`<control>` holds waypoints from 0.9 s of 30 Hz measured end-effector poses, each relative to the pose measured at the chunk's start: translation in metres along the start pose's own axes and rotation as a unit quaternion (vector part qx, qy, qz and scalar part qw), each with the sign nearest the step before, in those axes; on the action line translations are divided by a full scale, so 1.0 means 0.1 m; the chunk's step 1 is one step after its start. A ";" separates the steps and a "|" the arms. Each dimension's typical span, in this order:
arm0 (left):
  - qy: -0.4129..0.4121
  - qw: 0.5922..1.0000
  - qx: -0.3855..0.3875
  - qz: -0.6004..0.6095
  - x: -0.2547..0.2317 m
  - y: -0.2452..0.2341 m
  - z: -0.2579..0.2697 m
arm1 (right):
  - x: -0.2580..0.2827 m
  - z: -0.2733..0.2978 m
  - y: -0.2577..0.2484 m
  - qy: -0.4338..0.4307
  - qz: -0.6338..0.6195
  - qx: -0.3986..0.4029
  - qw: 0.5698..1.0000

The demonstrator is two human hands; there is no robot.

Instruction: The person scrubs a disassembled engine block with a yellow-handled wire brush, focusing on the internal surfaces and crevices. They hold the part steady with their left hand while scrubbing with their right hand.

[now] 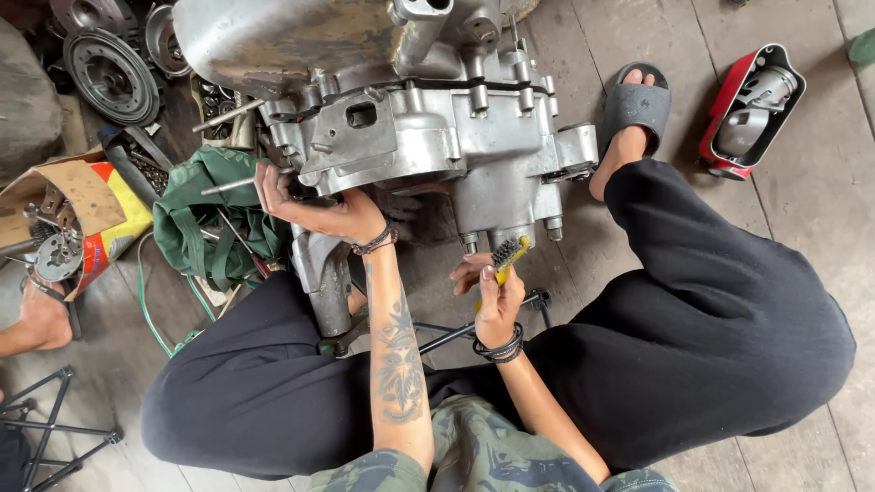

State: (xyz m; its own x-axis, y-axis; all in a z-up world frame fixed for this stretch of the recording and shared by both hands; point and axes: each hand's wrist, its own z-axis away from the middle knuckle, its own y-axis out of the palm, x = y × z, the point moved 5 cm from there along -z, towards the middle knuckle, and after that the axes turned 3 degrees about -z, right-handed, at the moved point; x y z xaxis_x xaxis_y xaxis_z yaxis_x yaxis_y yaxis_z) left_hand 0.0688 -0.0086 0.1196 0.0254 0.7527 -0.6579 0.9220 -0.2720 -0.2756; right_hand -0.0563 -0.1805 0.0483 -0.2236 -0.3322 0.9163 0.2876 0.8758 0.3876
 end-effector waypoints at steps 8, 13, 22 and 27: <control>-0.114 0.992 0.033 0.037 0.32 -0.07 0.29 | 0.02 0.03 -0.02 0.000 -0.007 0.002 1.000; -0.223 0.971 0.029 0.082 0.74 -0.05 0.49 | 0.04 0.02 -0.03 -0.005 0.000 0.008 1.000; -0.541 0.818 0.033 0.193 0.98 0.17 0.75 | -0.02 0.11 0.07 0.003 -0.003 0.026 1.000; -0.361 0.925 0.076 0.094 1.04 0.13 0.72 | -0.07 0.11 0.08 0.004 -0.002 0.030 1.000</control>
State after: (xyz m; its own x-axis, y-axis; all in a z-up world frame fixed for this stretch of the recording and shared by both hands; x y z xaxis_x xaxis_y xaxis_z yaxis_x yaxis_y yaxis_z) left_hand 0.0562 0.0231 -0.0027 -0.1349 0.1027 -0.9855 0.8608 -0.4805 -0.1679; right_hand -0.0624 -0.1672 0.0443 -0.2176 -0.3382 0.9156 0.2307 0.8936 0.3850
